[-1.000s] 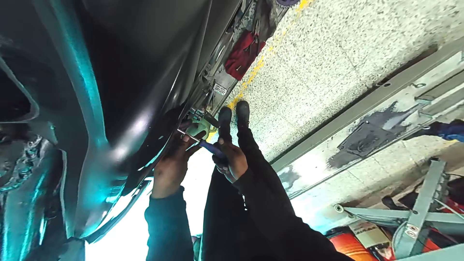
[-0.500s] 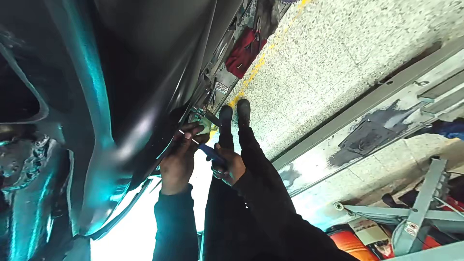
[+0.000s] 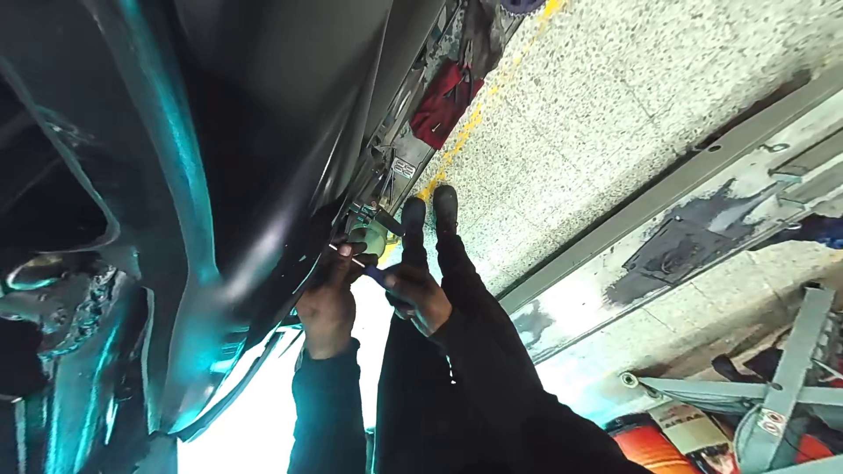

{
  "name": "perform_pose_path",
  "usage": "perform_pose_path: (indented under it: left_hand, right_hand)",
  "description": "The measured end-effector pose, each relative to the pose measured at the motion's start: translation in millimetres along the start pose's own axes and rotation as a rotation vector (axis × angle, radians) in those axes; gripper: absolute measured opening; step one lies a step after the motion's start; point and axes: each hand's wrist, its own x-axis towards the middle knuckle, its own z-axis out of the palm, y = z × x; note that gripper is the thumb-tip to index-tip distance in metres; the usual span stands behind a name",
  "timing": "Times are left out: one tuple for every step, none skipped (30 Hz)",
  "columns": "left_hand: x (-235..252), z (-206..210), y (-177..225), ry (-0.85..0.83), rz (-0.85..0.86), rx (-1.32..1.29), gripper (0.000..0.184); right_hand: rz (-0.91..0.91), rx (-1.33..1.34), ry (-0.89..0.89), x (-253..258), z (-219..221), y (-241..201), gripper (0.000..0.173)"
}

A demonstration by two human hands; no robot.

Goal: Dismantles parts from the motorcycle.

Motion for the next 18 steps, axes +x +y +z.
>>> perform_pose_path:
  left_hand:
    - [-2.0, 0.7, -0.3, 0.05, 0.009, 0.049, 0.018]
    - [-3.5, 2.0, 0.4, 0.083, 0.007, 0.088, 0.018]
    - [-3.5, 4.0, 2.3, 0.099, 0.011, 0.123, 0.018]
    - [-3.0, 6.3, 4.6, 0.114, 0.026, 0.161, 0.017]
    - [-3.6, 7.3, 6.3, 0.131, 0.037, 0.196, 0.017]
    - [-5.6, 6.8, 7.5, 0.154, 0.047, 0.231, 0.019]
    - [-7.1, 5.9, 7.7, 0.171, 0.062, 0.249, 0.021]
    - [-7.9, 5.0, 6.6, 0.174, 0.074, 0.233, 0.024]
    - [-10.1, 4.3, 4.5, 0.162, 0.074, 0.178, 0.026]
    - [-11.9, 5.0, 2.2, 0.132, 0.08, 0.09, 0.028]
    - [-11.1, 8.3, -0.8, 0.101, 0.095, -0.02, 0.028]
    - [-10.8, 11.3, -4.9, 0.068, 0.118, -0.122, 0.03]
    - [-12.6, 12.8, -9.6, 0.025, 0.147, -0.186, 0.033]
    - [-14.7, 14.3, -14.6, -0.019, 0.187, -0.219, 0.037]
    - [-16.7, 15.8, -18.4, -0.055, 0.228, -0.23, 0.044]
    - [-18.5, 16.6, -20.9, -0.084, 0.259, -0.228, 0.054]
    - [-19.7, 16.5, -22.0, -0.102, 0.275, -0.203, 0.063]
    - [-21.4, 15.3, -22.3, -0.098, 0.274, -0.174, 0.07]
  right_hand:
    - [-0.196, -0.253, 0.109, -3.3, 1.8, 5.7, 0.027]
    - [-0.406, -0.438, 0.234, -3.6, 4.6, 14.6, 0.036]
    - [-0.587, -0.542, 0.329, -0.4, 6.7, 21.9, 0.038]
    - [-0.669, -0.584, 0.373, 2.3, 8.3, 23.9, 0.035]
    - [-0.634, -0.576, 0.366, 1.9, 10.0, 21.4, 0.028]
    - [-0.475, -0.492, 0.3, -0.7, 12.0, 14.5, 0.02]
    - [-0.226, -0.299, 0.178, 0.1, 12.6, 4.5, 0.022]
    - [0.023, -0.047, 0.033, 5.2, 10.2, -4.0, 0.033]
    - [0.202, 0.126, -0.095, 8.7, 6.3, -7.6, 0.037]
    - [0.24, 0.18, -0.154, 10.2, 3.1, -7.6, 0.031]
    - [0.148, 0.118, -0.147, 11.9, -0.2, -7.8, 0.016]
    - [-0.021, -0.042, -0.073, 12.8, -2.7, -6.9, 0.017]
    - [-0.212, -0.232, 0.044, 11.2, -2.9, -3.8, 0.029]
    - [-0.407, -0.418, 0.17, 9.9, -2.1, 1.0, 0.036]
    - [-0.567, -0.574, 0.266, 9.9, -1.4, 5.4, 0.038]
    - [-0.662, -0.669, 0.32, 11.0, -0.5, 7.9, 0.036]
    - [-0.641, -0.704, 0.323, 10.9, 0.9, 6.7, 0.033]
    - [-0.483, -0.659, 0.269, 9.1, 3.2, 0.5, 0.031]
